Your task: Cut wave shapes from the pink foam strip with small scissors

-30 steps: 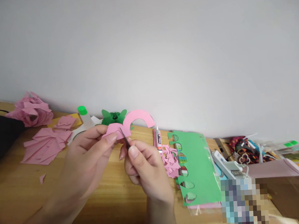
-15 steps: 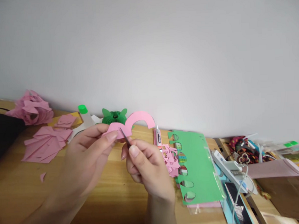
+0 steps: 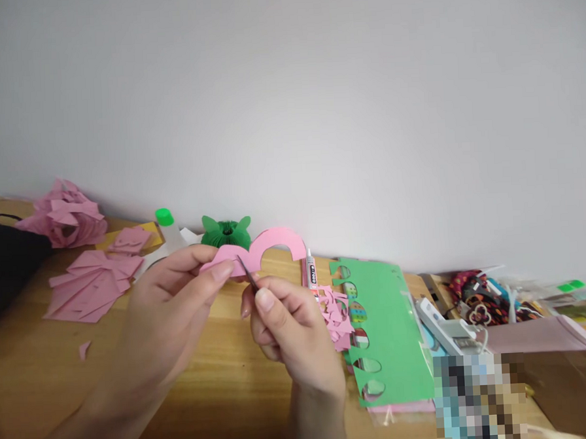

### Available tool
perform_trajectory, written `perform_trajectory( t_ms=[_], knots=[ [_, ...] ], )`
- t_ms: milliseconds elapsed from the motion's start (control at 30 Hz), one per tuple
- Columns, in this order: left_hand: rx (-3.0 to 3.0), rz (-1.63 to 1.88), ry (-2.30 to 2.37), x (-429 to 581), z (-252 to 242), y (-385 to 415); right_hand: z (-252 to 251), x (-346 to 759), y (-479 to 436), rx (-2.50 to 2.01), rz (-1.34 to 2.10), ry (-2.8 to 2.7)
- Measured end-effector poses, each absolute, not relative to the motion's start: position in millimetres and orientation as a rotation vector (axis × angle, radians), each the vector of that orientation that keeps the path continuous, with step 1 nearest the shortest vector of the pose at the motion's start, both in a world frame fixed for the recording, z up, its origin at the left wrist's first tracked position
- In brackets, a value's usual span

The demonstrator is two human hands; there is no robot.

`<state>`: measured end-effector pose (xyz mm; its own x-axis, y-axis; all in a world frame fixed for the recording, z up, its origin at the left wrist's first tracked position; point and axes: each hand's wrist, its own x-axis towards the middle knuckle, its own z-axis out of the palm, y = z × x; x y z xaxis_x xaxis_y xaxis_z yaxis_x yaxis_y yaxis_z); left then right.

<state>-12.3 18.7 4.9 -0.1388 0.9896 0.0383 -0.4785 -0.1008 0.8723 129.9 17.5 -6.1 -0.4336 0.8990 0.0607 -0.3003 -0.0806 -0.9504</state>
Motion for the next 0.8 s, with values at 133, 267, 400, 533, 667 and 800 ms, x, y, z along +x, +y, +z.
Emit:
perform_trajectory(
  t_ms=[133, 267, 400, 533, 667, 800],
  knots=[
    [0.884, 1.584, 0.911, -14.1, 2.7, 18.8, -6.7, 130.3, 19.1, -0.693, 1.682, -1.262],
    [0.946, 1.600, 0.926, -16.0, 1.0, 19.6, -6.8, 130.3, 20.4, -0.677, 1.695, -1.275],
    [0.973, 1.586, 0.920, -17.0, 1.7, 19.7, -6.9, 130.7, 20.5, -0.685, 1.695, -1.295],
    [0.968, 1.599, 0.924, -17.0, 3.6, 19.1, -6.5, 131.1, 20.2, -0.688, 1.699, -1.294],
    [0.935, 1.605, 0.894, -16.8, 5.1, 18.4, -6.1, 131.8, 19.6, -0.685, 1.704, -1.295],
    [0.883, 1.570, 0.847, -17.9, 6.0, 18.2, -7.6, 133.4, 19.7, -0.695, 1.705, -1.310]
  ],
)
